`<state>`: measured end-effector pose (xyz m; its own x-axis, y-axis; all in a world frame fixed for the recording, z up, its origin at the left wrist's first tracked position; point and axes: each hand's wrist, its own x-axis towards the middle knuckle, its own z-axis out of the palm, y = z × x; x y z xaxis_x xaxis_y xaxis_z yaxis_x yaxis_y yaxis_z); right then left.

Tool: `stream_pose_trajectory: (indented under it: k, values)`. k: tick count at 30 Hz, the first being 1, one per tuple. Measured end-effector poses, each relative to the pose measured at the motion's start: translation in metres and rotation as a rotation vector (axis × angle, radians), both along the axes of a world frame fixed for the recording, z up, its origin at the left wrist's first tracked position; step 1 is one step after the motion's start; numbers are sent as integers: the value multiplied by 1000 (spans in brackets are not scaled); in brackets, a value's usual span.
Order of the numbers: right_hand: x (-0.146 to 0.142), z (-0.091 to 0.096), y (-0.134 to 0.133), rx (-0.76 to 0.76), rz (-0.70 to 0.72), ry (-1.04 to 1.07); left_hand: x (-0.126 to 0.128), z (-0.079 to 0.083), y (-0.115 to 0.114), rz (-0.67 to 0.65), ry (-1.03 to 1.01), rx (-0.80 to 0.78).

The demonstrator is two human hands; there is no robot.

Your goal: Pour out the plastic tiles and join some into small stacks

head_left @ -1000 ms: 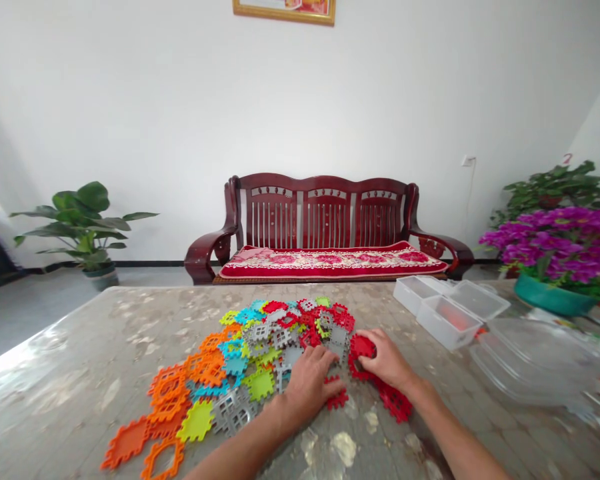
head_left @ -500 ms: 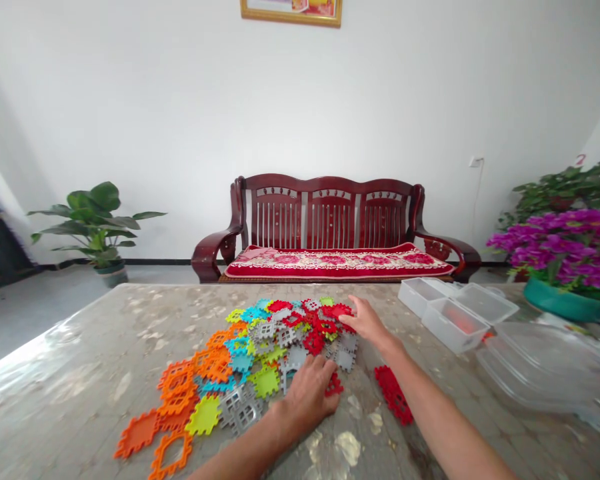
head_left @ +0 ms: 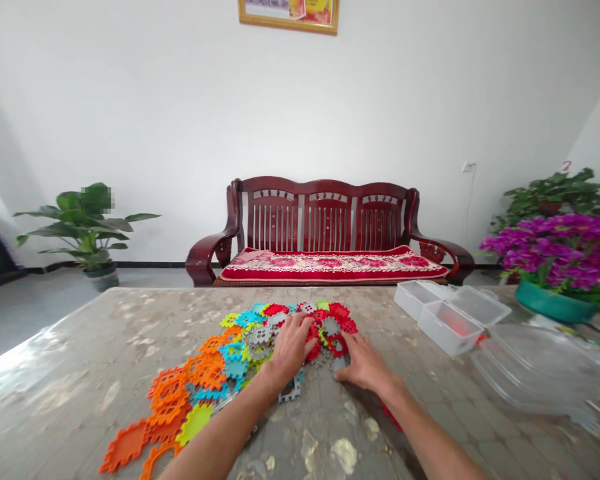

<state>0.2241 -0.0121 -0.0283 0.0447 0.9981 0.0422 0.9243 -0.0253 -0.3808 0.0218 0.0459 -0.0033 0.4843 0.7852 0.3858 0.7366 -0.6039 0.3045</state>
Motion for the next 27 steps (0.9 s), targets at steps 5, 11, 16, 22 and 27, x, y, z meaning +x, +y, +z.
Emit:
stream_pose_trajectory:
  k: [5,11,16,22,27]
  values:
    - [1,-4,-2,67,1,40,4,-17,-26,-186,44,23]
    - [0,-19,5,212,-19,174,20,-25,-54,-176,225,-115]
    - [3,-35,21,309,-86,325,30,-26,-53,-141,140,-217]
    - [4,-14,56,287,-138,675,37,-17,-20,-143,-109,-257]
    - [22,15,50,282,-81,704,27,-8,-15,-102,-106,-200]
